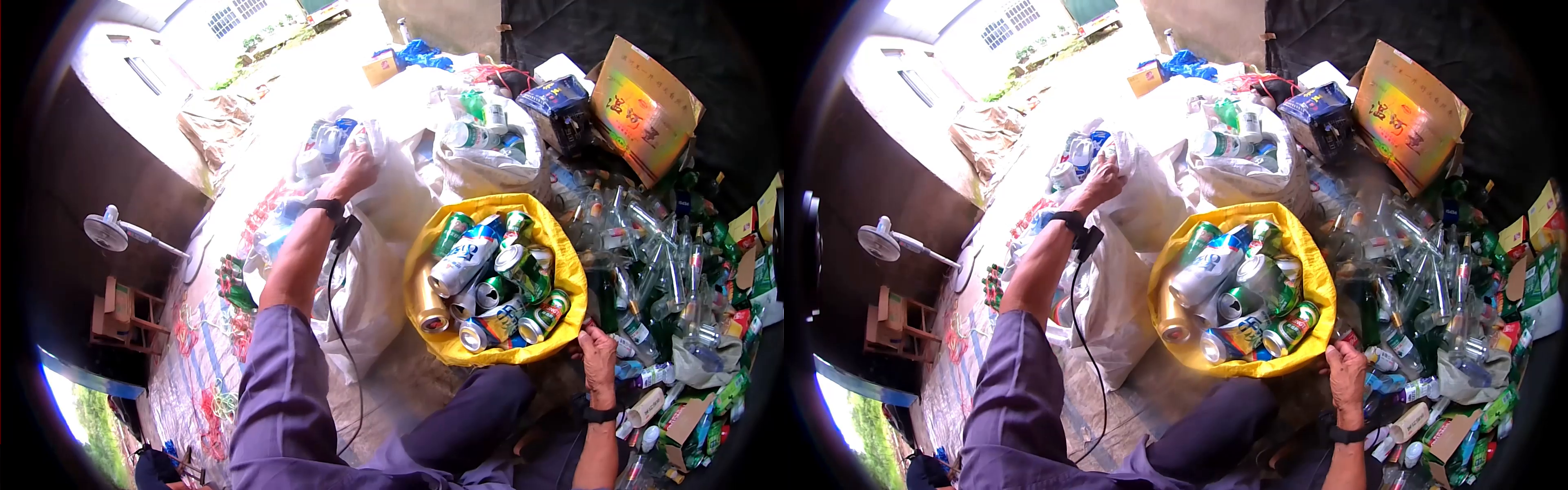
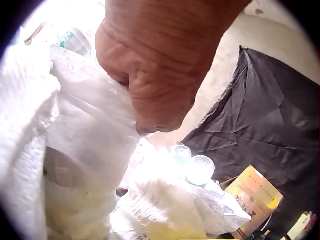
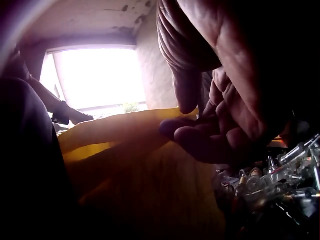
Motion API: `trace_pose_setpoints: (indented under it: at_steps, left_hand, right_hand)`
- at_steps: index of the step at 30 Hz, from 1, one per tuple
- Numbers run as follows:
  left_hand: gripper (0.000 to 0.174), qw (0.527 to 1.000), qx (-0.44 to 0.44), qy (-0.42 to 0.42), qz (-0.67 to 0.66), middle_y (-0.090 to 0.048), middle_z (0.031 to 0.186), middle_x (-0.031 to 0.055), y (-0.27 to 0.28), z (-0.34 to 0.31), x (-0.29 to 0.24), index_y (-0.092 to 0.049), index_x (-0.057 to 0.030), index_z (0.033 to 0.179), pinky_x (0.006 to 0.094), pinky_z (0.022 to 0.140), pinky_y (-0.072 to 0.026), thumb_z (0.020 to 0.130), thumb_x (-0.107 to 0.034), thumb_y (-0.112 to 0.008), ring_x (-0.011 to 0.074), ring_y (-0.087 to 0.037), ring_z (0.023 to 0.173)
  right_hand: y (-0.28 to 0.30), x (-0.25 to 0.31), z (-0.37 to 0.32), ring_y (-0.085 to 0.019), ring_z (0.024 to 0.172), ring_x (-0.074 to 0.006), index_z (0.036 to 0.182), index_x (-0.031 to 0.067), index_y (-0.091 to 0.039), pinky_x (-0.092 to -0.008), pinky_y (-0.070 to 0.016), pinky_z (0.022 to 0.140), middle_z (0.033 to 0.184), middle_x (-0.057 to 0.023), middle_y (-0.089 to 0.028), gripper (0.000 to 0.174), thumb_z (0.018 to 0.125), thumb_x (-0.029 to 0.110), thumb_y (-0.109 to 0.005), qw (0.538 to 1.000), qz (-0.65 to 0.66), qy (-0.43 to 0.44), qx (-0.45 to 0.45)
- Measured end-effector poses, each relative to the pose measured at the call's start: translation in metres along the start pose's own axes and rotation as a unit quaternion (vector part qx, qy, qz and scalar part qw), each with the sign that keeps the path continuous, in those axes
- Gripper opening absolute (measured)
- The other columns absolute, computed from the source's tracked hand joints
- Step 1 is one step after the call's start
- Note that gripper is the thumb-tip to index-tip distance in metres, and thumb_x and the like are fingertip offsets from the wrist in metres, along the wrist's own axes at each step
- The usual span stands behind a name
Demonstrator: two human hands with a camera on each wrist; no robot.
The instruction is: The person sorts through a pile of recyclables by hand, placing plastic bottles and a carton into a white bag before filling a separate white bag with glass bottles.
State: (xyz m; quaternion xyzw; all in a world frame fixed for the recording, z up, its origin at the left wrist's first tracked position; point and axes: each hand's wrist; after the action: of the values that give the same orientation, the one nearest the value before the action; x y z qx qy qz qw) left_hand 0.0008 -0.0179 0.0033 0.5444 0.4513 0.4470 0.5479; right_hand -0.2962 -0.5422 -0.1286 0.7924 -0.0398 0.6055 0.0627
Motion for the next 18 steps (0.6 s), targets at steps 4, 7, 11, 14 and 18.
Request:
trace_pose_setpoints:
  at_steps: [4, 7, 11, 14, 18]
  left_hand:
    - [0.02, 0.989, -0.001, -0.139, 0.043, -0.064, 0.091, 0.0287, -0.031, 0.03, 0.033, -0.067, 0.0041, 0.089, 0.0524, 0.116, -0.0287, 0.08, -0.004, -0.052, 0.0415, -0.063, 0.095]
    - [0.022, 0.992, -0.087, -0.012, -0.089, -0.065, 0.1, 0.0288, -0.036, 0.016, 0.024, -0.067, 0.0039, 0.09, 0.0487, 0.091, -0.0498, 0.08, -0.01, -0.054, 0.0433, -0.063, 0.094]
    - [0.025, 0.987, -0.111, -0.014, -0.112, -0.066, 0.101, 0.0276, -0.006, -0.017, -0.018, -0.068, 0.0034, 0.092, 0.0492, 0.094, -0.0488, 0.08, -0.014, -0.055, 0.0429, -0.062, 0.1]
    - [0.028, 0.99, -0.119, 0.057, -0.045, -0.068, 0.101, 0.0237, -0.004, -0.029, -0.024, -0.07, -0.0001, 0.097, 0.0496, 0.096, -0.0477, 0.081, -0.02, -0.059, 0.0408, -0.058, 0.11]
    - [0.048, 0.99, -0.064, 0.122, -0.013, -0.053, 0.137, 0.0303, 0.026, -0.047, -0.025, -0.069, 0.0001, 0.111, 0.0442, 0.102, -0.0466, 0.079, -0.035, -0.072, 0.0407, -0.061, 0.114]
  right_hand:
    - [-0.002, 0.008, -0.003, -0.061, 0.063, -0.0086, 0.097, -0.0025, -0.067, -0.0229, -0.051, 0.056, 0.08, -0.0025, -0.067, 0.019, 0.096, 0.014, -0.058, 1.0, -0.024, 0.014, 0.009]
    - [-0.002, 0.007, -0.006, -0.062, 0.064, -0.0089, 0.096, -0.0028, -0.067, -0.0234, -0.0509, 0.055, 0.08, -0.0031, -0.067, 0.019, 0.096, 0.014, -0.058, 1.0, -0.023, 0.007, 0.011]
    - [-0.002, 0.002, -0.003, -0.062, 0.064, -0.009, 0.097, -0.0033, -0.068, -0.0239, -0.051, 0.056, 0.08, -0.0025, -0.067, 0.02, 0.096, 0.014, -0.057, 0.999, -0.034, 0.014, 0.009]
    - [-0.004, 0.004, -0.005, -0.061, 0.063, -0.009, 0.096, -0.0033, -0.068, -0.0241, -0.051, 0.055, 0.08, -0.0022, -0.067, 0.02, 0.095, 0.013, -0.057, 1.0, -0.019, 0.016, 0.002]
    - [-0.003, 0.007, -0.006, -0.061, 0.063, -0.0094, 0.099, -0.0041, -0.067, -0.0241, -0.0511, 0.055, 0.082, -0.0028, -0.068, 0.021, 0.095, 0.014, -0.058, 1.0, -0.026, 0.009, 0.006]
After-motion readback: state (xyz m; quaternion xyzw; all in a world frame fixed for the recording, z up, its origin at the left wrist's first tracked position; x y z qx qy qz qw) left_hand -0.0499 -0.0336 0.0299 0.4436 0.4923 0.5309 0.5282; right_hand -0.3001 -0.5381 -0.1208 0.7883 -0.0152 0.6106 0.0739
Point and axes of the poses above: each hand's wrist, its own z-axis towards the middle knuckle, its own y-axis out of the back of the hand, x = y × z
